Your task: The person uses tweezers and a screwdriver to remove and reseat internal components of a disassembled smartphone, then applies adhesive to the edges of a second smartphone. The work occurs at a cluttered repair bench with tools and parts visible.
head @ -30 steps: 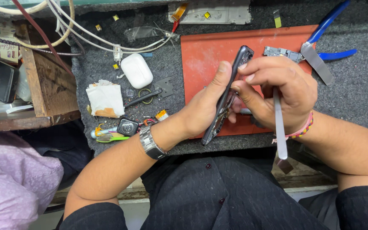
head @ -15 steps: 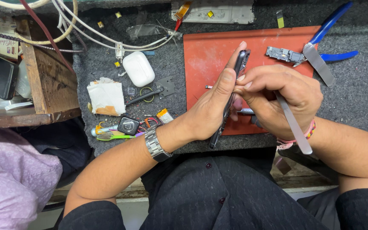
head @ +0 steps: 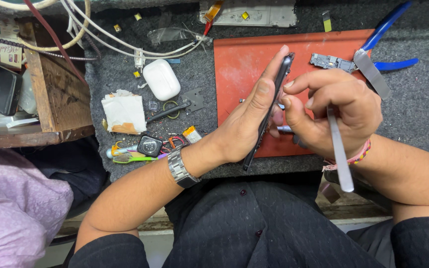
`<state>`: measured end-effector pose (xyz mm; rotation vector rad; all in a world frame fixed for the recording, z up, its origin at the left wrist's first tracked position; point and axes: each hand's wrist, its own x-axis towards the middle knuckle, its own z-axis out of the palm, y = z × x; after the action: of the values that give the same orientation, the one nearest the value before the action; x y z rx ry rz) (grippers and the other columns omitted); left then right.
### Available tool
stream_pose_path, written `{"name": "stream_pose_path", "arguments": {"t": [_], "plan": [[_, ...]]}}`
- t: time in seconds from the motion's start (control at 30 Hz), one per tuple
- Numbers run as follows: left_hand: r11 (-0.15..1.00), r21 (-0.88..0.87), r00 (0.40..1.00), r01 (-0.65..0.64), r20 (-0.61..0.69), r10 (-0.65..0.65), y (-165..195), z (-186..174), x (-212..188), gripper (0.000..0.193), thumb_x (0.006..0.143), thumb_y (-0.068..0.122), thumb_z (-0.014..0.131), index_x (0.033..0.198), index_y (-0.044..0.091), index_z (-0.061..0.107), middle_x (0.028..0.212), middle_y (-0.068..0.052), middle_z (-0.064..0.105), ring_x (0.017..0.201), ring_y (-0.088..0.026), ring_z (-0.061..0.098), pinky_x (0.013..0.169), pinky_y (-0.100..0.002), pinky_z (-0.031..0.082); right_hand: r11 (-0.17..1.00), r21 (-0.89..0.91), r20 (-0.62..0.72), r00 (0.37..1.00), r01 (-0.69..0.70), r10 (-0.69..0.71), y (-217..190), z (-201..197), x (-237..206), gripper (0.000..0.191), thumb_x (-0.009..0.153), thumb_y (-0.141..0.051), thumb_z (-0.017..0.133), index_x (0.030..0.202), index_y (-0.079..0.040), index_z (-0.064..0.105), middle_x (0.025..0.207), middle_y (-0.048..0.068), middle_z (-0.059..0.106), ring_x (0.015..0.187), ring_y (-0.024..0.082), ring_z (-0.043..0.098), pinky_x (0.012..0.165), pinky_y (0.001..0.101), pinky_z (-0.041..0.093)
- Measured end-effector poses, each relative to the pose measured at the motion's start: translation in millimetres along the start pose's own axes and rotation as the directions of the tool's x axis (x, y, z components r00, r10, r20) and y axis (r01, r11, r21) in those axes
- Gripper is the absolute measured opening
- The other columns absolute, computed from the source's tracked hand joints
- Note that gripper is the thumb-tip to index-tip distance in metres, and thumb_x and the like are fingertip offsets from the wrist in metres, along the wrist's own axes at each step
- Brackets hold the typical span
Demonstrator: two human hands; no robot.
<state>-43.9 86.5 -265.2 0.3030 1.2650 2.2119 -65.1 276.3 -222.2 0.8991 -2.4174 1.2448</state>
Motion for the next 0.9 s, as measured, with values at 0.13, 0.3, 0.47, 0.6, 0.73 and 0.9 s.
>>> {"name": "stream_pose_path", "arguments": {"t": [0.13,0.3,0.47,0.6,0.73,0.9], "plan": [[0.976,0.186,0.992,-0.111,-0.042,0.121,-1.8,0.9,1.2,0.080,0.114,0.061,0.021,0.171,0.010,0.000,0.177,-0.016,0.019,0.142,-0.026,0.042,0.116,-0.036,0.041,1.000,0.012,0.024,1.000,0.010,-0.011,1.2,-0.4,-2.7,0.043,0.085,0.009,0.082,0.096,-0.003,0.043,0.099,0.019,0.071,0.077,0.018,0.069,0.057,0.0248,0.048],[0.939,0.301,0.981,-0.169,-0.042,0.190,-6.1,1.1,1.7,0.076,0.117,0.059,0.022,0.166,0.006,-0.002,0.174,-0.020,0.013,0.165,-0.031,0.018,0.138,-0.041,0.023,0.996,0.077,0.025,0.999,-0.034,0.032,-1.2,0.2,-2.2,0.045,0.089,0.012,0.081,0.100,-0.004,0.040,0.098,0.017,0.066,0.078,0.017,0.067,0.057,0.0235,0.046],[0.903,0.396,0.979,-0.168,-0.039,0.199,-7.9,0.1,1.4,0.077,0.116,0.060,0.022,0.167,0.006,0.001,0.173,-0.020,0.021,0.159,-0.029,0.029,0.138,-0.041,0.025,0.998,0.013,0.049,0.997,-0.059,0.058,-6.1,-1.7,-1.2,0.044,0.090,0.010,0.079,0.102,-0.003,0.039,0.098,0.017,0.068,0.069,0.010,0.059,0.056,0.0228,0.045],[0.903,0.397,0.982,-0.161,-0.028,0.188,-5.7,2.2,2.3,0.079,0.116,0.062,0.021,0.167,0.006,0.001,0.171,-0.017,0.027,0.144,-0.028,0.045,0.133,-0.039,0.031,0.998,0.028,0.033,0.998,-0.055,0.054,-4.8,-0.4,-1.1,0.042,0.090,0.010,0.077,0.100,-0.004,0.039,0.095,0.016,0.067,0.069,0.011,0.058,0.056,0.0233,0.046],[0.963,0.204,0.984,-0.176,-0.005,0.181,-0.8,3.8,2.7,0.079,0.112,0.062,0.020,0.166,0.007,0.000,0.172,-0.016,0.015,0.140,-0.027,0.031,0.118,-0.038,0.031,0.996,0.080,0.057,0.998,-0.041,0.037,-1.7,2.1,-1.0,0.040,0.091,0.010,0.074,0.100,-0.005,0.038,0.095,0.015,0.066,0.070,0.011,0.061,0.059,0.0236,0.050],[0.998,0.029,0.998,-0.055,0.030,0.054,1.7,2.9,0.6,0.081,0.111,0.062,0.024,0.171,0.014,-0.002,0.174,-0.017,0.023,0.101,-0.018,0.049,0.090,-0.032,0.051,0.968,0.214,0.098,0.988,-0.134,0.116,-0.6,1.5,-2.8,0.039,0.089,0.013,0.070,0.093,-0.006,0.036,0.096,0.014,0.063,0.070,0.010,0.060,0.057,0.0228,0.051]]}}
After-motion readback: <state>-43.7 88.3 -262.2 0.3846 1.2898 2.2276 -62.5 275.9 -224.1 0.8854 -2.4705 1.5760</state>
